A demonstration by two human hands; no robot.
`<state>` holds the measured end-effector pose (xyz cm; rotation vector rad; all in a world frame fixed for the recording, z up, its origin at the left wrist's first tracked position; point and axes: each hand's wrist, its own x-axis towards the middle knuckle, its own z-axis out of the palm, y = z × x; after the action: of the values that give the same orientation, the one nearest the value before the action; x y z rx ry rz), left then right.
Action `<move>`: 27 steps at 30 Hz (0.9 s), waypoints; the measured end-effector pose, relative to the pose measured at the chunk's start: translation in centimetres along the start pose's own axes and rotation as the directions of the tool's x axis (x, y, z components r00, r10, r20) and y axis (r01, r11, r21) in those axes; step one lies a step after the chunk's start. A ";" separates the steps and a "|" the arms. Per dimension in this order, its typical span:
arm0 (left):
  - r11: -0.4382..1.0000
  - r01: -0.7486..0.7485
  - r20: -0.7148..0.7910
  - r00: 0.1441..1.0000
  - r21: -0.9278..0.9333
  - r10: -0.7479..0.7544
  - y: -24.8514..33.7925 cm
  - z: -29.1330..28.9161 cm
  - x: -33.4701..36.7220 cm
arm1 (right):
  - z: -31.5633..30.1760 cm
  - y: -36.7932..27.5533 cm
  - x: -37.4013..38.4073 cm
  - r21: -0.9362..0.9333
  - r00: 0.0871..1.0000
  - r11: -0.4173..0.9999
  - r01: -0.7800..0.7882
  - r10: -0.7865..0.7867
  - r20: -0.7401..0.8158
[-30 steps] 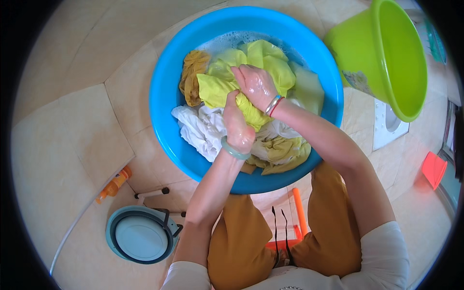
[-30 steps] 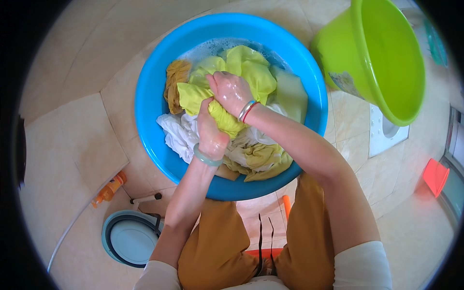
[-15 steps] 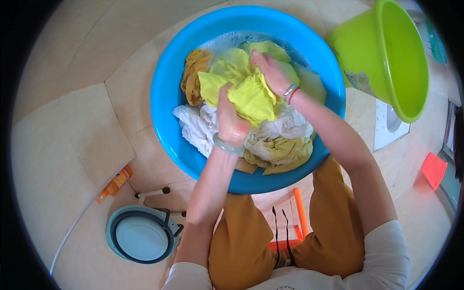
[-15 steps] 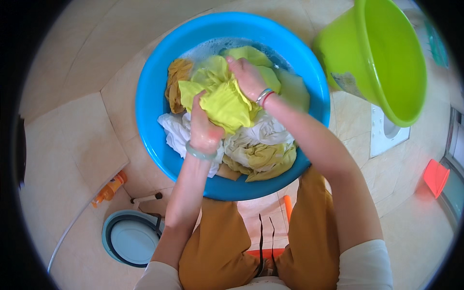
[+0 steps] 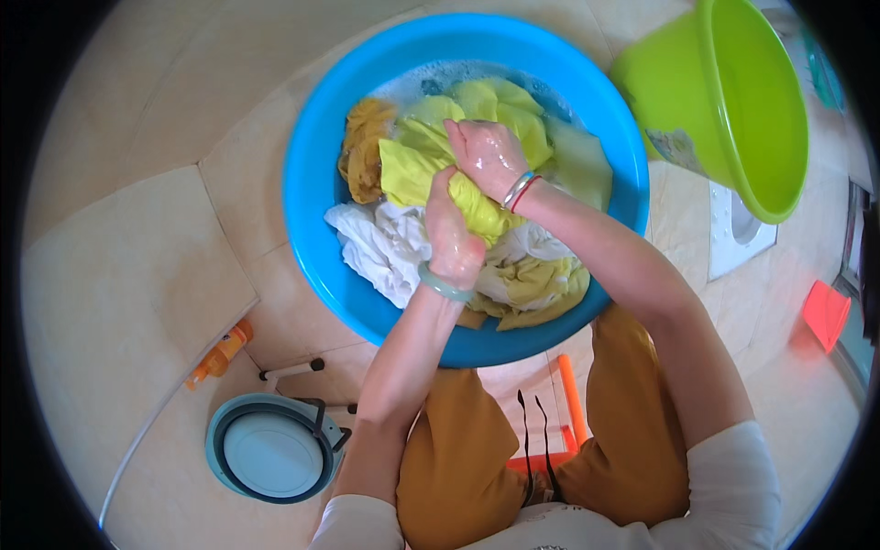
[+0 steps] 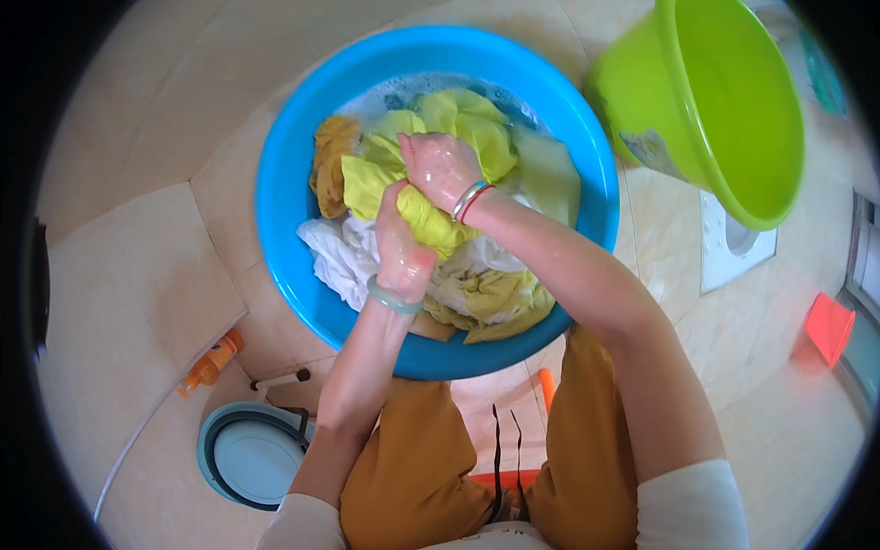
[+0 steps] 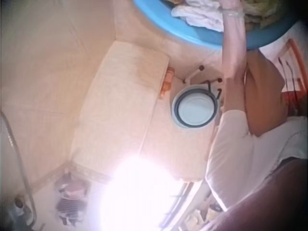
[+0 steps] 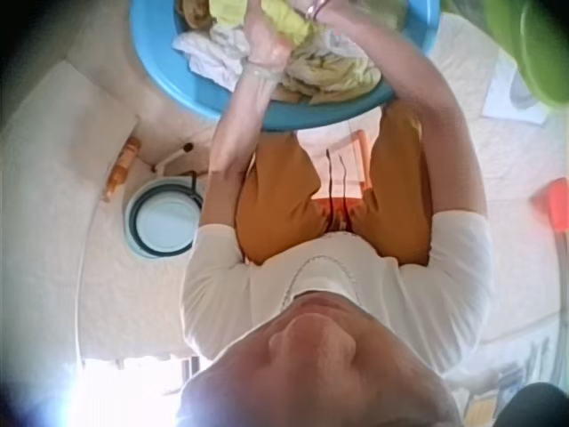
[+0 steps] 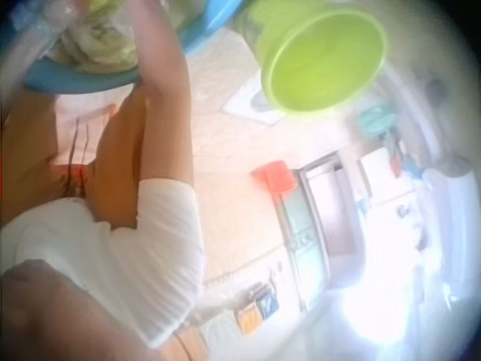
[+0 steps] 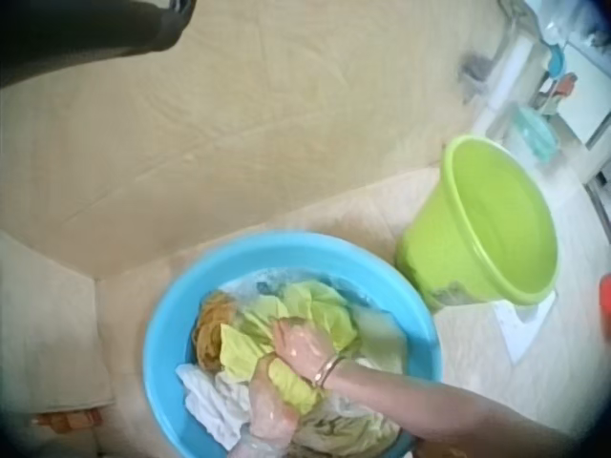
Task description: The person hand washes a load of clothes in a blue basin filled with soapy water. They repeatedly submerge, scrub, and wring out various garments, including white, yellow, and pink items, before placing them back into the basin.
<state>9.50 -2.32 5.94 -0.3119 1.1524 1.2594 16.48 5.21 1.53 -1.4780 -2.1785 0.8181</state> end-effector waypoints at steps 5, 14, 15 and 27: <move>0.973 0.174 0.324 0.939 -0.150 -0.118 3.0 -7.3 3.4 | -1.9 -10.6 -6.6 0.150 0.950 0.938 0.312 -0.308 -0.046; 0.995 -0.016 -0.031 0.999 0.103 0.019 4.4 -2.0 -3.8 | -1.7 -0.7 -1.1 0.272 0.986 0.960 -0.069 0.024 0.166; 0.988 -0.068 -0.030 0.997 0.141 0.073 5.8 -2.9 -4.4 | -2.3 -1.2 -1.2 0.435 0.975 0.881 -0.187 0.111 0.195; -0.402 -0.693 0.795 0.453 0.598 0.403 6.6 0.8 -4.3 | -6.9 3.6 -3.1 0.289 1.000 0.957 -0.017 0.016 0.006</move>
<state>4.82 -1.92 12.33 1.8767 1.7738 0.8526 24.31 5.02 4.43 -1.3490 -1.9499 1.0930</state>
